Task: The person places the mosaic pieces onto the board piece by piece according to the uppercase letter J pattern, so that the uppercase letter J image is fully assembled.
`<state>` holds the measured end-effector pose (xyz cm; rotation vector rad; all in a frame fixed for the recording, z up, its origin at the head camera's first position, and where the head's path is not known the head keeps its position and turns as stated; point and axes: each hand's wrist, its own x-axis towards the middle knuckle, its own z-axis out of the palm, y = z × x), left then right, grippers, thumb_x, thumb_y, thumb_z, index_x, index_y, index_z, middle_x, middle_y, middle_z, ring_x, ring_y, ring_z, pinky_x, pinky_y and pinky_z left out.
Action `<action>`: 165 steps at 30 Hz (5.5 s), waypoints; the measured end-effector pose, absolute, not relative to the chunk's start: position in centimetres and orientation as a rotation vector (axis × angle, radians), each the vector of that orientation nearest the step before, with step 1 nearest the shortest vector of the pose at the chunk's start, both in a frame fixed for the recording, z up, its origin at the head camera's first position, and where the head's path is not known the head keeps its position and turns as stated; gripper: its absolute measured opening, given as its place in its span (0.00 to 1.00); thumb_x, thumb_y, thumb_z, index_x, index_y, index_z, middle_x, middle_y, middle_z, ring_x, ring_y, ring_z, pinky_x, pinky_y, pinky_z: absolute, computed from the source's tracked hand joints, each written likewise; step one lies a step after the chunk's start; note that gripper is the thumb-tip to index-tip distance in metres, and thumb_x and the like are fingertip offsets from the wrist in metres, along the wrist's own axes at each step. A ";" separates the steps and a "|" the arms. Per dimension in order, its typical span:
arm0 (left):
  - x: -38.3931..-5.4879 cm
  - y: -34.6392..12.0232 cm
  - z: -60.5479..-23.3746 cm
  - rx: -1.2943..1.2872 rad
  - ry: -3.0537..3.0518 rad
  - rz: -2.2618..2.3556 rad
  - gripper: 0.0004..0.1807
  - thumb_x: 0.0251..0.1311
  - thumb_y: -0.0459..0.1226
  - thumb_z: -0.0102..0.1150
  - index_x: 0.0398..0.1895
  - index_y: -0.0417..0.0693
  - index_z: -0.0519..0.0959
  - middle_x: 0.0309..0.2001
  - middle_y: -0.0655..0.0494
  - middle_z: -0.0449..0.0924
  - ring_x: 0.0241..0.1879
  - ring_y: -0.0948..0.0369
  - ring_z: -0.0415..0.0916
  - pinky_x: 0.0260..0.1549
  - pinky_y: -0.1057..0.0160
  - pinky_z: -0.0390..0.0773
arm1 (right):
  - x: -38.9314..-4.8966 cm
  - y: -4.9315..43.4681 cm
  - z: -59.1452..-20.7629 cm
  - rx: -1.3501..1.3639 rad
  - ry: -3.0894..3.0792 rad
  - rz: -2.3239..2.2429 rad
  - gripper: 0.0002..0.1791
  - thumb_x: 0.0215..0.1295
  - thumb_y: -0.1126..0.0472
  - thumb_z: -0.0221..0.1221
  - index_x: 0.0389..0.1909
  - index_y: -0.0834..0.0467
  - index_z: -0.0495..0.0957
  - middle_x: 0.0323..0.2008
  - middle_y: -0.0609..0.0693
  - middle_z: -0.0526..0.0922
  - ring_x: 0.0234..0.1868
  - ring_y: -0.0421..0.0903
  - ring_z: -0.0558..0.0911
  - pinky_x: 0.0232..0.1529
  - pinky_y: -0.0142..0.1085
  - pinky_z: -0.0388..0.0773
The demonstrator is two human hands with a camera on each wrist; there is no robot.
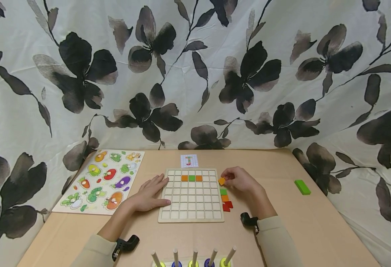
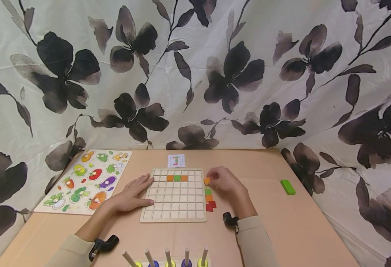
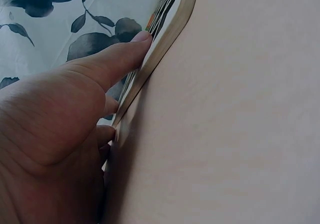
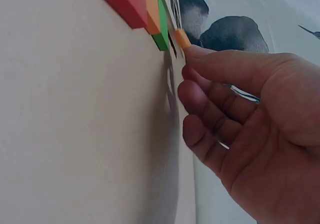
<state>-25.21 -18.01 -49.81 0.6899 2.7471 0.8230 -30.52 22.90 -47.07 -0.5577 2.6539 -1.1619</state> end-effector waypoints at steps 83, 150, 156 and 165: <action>-25.1 -17.9 -49.7 0.688 2.753 0.833 0.52 0.64 0.61 0.65 0.82 0.43 0.58 0.84 0.39 0.44 0.84 0.39 0.38 0.79 0.34 0.39 | -30.4 13.1 -48.8 -0.711 2.569 -1.422 0.11 0.64 0.64 0.71 0.46 0.61 0.86 0.35 0.49 0.83 0.36 0.45 0.79 0.38 0.30 0.77; -25.2 -18.0 -50.0 0.691 2.759 0.825 0.52 0.63 0.61 0.65 0.82 0.44 0.58 0.84 0.39 0.44 0.84 0.39 0.37 0.79 0.34 0.39 | -29.1 15.7 -45.7 -0.646 2.667 -1.413 0.17 0.66 0.62 0.70 0.54 0.64 0.85 0.42 0.53 0.85 0.41 0.49 0.77 0.42 0.36 0.77; -25.2 -18.1 -50.1 0.691 2.757 0.826 0.52 0.64 0.61 0.65 0.82 0.44 0.57 0.84 0.39 0.43 0.84 0.39 0.37 0.79 0.34 0.39 | -29.2 16.6 -45.5 -0.626 2.664 -1.395 0.18 0.66 0.62 0.70 0.55 0.62 0.85 0.44 0.56 0.85 0.42 0.49 0.77 0.42 0.35 0.77; -25.2 -17.9 -50.0 0.693 2.760 0.832 0.52 0.64 0.61 0.65 0.82 0.44 0.57 0.84 0.38 0.44 0.84 0.39 0.38 0.79 0.34 0.39 | -29.5 18.3 -45.3 -0.605 2.662 -1.321 0.18 0.67 0.60 0.69 0.55 0.61 0.84 0.42 0.50 0.83 0.44 0.50 0.77 0.43 0.38 0.78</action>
